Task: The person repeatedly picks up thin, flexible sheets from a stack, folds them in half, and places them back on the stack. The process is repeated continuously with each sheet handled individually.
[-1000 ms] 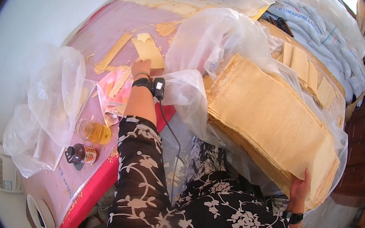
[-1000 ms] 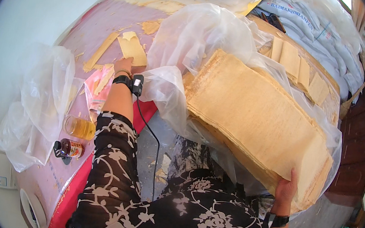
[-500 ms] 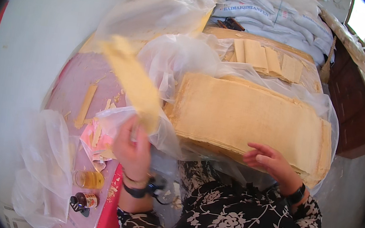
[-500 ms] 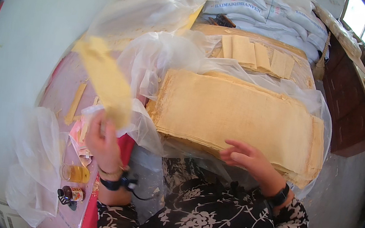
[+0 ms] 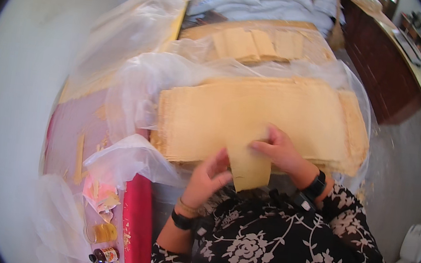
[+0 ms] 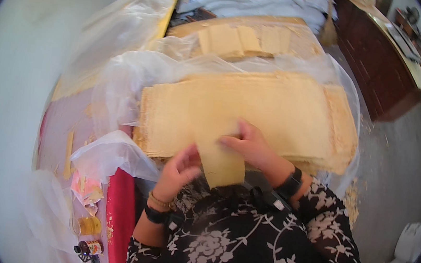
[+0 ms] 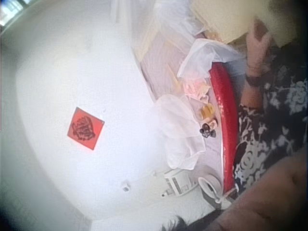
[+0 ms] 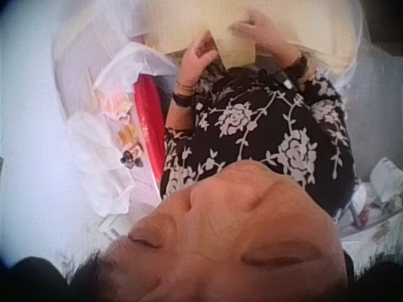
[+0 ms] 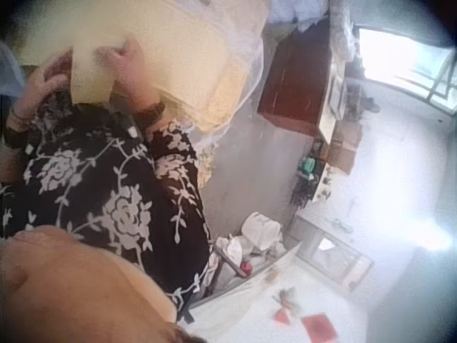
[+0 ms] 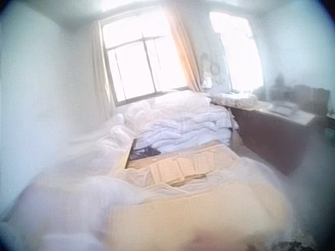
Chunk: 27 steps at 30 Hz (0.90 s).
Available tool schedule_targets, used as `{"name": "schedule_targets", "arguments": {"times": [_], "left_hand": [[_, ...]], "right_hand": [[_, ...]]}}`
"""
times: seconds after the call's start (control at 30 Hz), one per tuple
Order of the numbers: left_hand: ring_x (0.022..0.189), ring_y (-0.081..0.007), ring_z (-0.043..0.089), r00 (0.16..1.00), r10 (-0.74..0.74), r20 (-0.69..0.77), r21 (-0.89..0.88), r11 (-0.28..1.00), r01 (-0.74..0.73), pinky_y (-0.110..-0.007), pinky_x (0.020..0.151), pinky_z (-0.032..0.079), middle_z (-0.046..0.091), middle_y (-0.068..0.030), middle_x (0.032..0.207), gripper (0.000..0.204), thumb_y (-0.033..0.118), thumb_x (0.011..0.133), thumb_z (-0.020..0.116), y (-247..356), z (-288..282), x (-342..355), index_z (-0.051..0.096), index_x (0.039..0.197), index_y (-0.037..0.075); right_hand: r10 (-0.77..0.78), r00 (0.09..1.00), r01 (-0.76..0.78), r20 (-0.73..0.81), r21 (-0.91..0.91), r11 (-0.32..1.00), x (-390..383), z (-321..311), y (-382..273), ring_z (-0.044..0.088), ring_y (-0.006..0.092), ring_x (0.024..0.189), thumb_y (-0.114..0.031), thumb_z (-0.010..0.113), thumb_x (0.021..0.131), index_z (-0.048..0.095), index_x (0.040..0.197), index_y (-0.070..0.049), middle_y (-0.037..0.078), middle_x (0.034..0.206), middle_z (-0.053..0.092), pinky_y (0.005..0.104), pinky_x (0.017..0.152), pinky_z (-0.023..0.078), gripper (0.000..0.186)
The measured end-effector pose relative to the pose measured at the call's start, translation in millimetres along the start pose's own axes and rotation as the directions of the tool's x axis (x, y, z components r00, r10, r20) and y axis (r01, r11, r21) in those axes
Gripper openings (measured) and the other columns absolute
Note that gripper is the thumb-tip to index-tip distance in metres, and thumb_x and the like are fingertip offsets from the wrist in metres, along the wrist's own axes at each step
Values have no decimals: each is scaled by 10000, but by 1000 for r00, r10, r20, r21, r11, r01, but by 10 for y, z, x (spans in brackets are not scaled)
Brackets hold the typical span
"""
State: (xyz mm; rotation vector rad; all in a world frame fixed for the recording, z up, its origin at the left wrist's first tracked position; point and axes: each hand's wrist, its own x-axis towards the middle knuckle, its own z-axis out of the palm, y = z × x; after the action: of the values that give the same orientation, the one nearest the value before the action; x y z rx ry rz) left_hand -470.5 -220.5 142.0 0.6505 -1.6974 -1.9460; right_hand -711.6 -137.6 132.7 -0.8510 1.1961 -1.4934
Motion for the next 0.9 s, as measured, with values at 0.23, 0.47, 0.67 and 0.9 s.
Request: {"name": "schedule_targets", "arguments": {"times": [0.23, 0.47, 0.67, 0.9], "left_hand": [[902, -63, 628, 964, 167, -209, 75, 985, -155, -229, 786, 514, 716, -9, 1039, 188, 96, 1047, 628, 43, 545, 555, 696, 1168, -30], [783, -63, 593, 943, 318, -99, 399, 881, -255, -237, 698, 494, 713, -28, 946, 240, 76, 1005, 637, 202, 921, 625, 691, 1213, -30], [723, -30, 507, 950, 311, -10, 376, 882, -284, -229, 618, 418, 649, 34, 881, 161, 49, 1025, 611, 162, 1130, 640, 714, 1127, -21], [690, -22, 480, 983, 179, 38, 341, 922, -182, -223, 581, 379, 640, 59, 829, 160, 54, 1021, 611, 126, 1097, 654, 719, 1119, -11]], "right_hand": [[-177, 940, 81, -292, -313, 946, -13, -36, -59, 671, 138, 841, -136, 828, 878, 538, 1401, -11, 84, 1036, 695, 323, 721, 569, 611], [-550, 809, 394, -209, -503, 769, -91, -255, -391, 651, 114, 923, -90, 822, 885, 474, 1512, -56, 63, 1147, 659, 266, 775, 565, 718], [-481, 785, 294, -390, -449, 844, -141, -452, -341, 670, 119, 913, -158, 767, 946, 563, 1439, -22, 81, 1142, 707, 286, 767, 576, 551], [-194, 859, 250, -473, 58, 967, -237, -782, -336, 639, 98, 1029, -183, 702, 995, 584, 1427, -20, 55, 1247, 672, 277, 827, 546, 477]]}}
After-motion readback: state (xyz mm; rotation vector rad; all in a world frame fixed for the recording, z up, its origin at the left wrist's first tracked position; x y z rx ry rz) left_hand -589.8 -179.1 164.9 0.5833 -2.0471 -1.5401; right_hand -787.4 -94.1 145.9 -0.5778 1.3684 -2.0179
